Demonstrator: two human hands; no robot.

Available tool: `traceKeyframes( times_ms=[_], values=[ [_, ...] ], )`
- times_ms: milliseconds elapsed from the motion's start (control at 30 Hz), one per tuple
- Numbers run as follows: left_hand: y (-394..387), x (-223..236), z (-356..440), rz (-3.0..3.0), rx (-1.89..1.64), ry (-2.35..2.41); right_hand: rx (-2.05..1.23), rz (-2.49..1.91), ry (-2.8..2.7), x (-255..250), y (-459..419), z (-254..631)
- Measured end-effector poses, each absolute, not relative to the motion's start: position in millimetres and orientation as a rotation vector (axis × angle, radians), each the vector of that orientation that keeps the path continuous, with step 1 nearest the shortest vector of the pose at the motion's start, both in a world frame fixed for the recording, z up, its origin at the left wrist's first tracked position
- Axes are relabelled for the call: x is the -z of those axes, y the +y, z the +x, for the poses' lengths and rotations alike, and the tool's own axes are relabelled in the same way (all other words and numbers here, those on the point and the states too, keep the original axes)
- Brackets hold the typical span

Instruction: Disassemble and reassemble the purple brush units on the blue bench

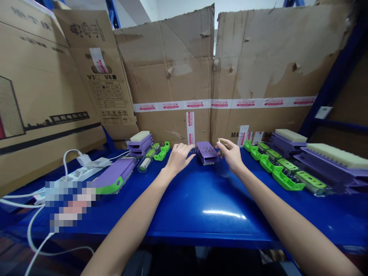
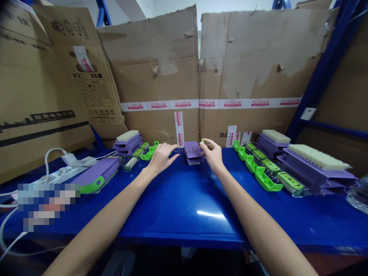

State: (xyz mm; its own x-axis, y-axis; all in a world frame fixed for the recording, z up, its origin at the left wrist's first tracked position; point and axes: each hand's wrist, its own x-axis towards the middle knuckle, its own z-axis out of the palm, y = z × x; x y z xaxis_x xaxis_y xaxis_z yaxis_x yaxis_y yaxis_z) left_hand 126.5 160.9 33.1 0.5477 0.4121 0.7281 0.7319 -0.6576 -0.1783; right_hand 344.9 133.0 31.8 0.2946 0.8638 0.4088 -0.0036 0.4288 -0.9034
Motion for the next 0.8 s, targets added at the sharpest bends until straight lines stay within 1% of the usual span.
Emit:
traceKeyframes(
  times_ms=[200,433,633,800],
  values=[
    [158.0,-35.0,129.4,-2.283,0.86,-0.91,-0.809,-0.961,-1.048,-36.1,129.8,342.8],
    [157.7,-36.8,128.4,-2.265,0.953,-0.888,-0.949,-0.928,-0.979,-37.6,128.9,345.5],
    [163.2,-32.9,129.6,-2.4,1.159,-1.003,-1.146,-0.826,-0.906,-40.7,126.8,347.5],
    [161.6,-34.9,131.8,-2.631,1.343,-1.284,-1.171,-0.799,-0.92,-42.2,125.3,347.1]
  ],
)
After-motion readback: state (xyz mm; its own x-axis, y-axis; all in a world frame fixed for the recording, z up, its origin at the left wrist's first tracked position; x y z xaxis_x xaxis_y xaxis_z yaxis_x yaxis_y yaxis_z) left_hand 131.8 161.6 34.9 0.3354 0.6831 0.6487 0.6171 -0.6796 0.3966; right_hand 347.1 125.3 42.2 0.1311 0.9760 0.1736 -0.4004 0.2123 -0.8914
